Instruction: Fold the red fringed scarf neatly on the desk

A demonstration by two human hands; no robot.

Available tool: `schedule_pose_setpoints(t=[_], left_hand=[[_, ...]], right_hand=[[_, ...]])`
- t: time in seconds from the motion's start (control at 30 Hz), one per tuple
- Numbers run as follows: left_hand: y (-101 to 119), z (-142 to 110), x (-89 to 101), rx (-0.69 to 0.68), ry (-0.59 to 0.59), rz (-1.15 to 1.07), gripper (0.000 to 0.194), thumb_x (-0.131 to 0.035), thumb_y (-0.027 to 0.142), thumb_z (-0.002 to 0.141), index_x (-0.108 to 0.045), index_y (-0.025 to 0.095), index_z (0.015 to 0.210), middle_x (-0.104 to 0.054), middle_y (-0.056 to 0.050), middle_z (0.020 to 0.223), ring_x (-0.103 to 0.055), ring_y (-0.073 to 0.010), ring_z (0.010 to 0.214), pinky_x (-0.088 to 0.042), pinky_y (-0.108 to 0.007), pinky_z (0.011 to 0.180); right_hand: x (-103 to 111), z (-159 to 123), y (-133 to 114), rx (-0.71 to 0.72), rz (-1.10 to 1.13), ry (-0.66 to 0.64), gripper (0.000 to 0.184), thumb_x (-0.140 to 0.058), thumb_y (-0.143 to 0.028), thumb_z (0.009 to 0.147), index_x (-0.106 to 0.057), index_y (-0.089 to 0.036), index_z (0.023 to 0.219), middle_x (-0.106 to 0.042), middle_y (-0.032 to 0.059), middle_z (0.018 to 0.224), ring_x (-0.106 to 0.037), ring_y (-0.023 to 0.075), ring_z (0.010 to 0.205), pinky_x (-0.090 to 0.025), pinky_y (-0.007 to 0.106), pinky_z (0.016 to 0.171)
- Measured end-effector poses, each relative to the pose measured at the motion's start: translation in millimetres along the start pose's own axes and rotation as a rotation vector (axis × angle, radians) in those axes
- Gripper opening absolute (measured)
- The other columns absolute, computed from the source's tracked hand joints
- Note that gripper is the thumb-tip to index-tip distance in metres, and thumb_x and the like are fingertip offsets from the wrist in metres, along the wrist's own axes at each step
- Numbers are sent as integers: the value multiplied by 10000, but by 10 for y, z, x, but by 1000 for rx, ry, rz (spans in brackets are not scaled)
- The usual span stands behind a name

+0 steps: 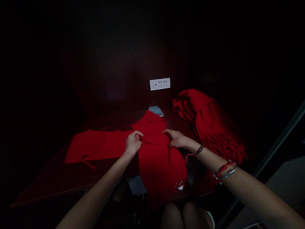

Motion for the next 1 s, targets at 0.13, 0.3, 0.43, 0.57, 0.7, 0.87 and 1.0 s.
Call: schedule_pose_setpoints(t=[0.13,0.3,0.43,0.57,0.7,0.87,1.0], left_hand=[[90,-15,14,-134,-63,279,379,-383,-37,480,-538,164,762,-445,21,605,-457,-119,637,-344,-193,560],[265,-75,128,-327,-27,508,369,-401,93,662,-489,171,1013,-455,-83,1029,-420,-189,961,-332,-291,796],[103,-54,9,-245,-282,605,470,-281,405,789,-271,240,1229,-208,-53,1315,-172,-282,1173,-165,-481,898],[-123,-52,-96,-123,-514,607,561,-205,508,780,-132,258,1276,-89,-28,1348,-82,-283,1200,-83,-513,908],[-153,-5,-26,-171,-460,495,535,-224,444,799,-135,222,1277,-134,-56,1340,-128,-244,1199,-121,-456,928],[-225,72,239,-96,-89,355,360,-375,275,754,-431,95,1060,-522,-111,998,-482,-164,931,-357,-261,783],[-113,-17,170,-172,-183,344,273,-485,364,684,-485,149,851,-560,-36,764,-530,-152,731,-398,-240,642]], right_hand=[[33,-12,-60,-10,-200,-42,553,-508,-87,602,-406,-182,1137,-466,101,1085,-468,202,960,-355,262,784],[157,-37,-229,7,-302,9,613,-479,-346,714,-200,-285,1256,-164,115,1307,-192,326,1158,-217,482,873],[-102,23,-203,115,-319,-51,571,-270,-529,762,-171,-280,1267,-98,80,1340,-7,307,1200,-106,510,908],[-336,80,-39,33,-315,-204,599,-216,-585,740,-177,-297,1263,-99,68,1344,-23,312,1199,-97,501,916],[-245,181,-101,27,-361,-208,544,-336,-504,744,-300,-256,1227,-223,118,1304,-126,329,1183,-89,562,878],[-200,282,-384,398,-319,37,413,-386,-266,765,-408,-133,1156,-391,126,1204,-294,205,1139,-224,361,929],[-334,267,-353,485,-206,36,439,-394,-242,753,-378,-131,1177,-420,105,1188,-354,178,1106,-294,296,900]])
Point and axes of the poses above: each hand's wrist, its own z-axis towards the middle knuckle, its own x-axis out of the back of the hand, y = z × x, the point moved 4 cm from there along z, towards the middle knuckle
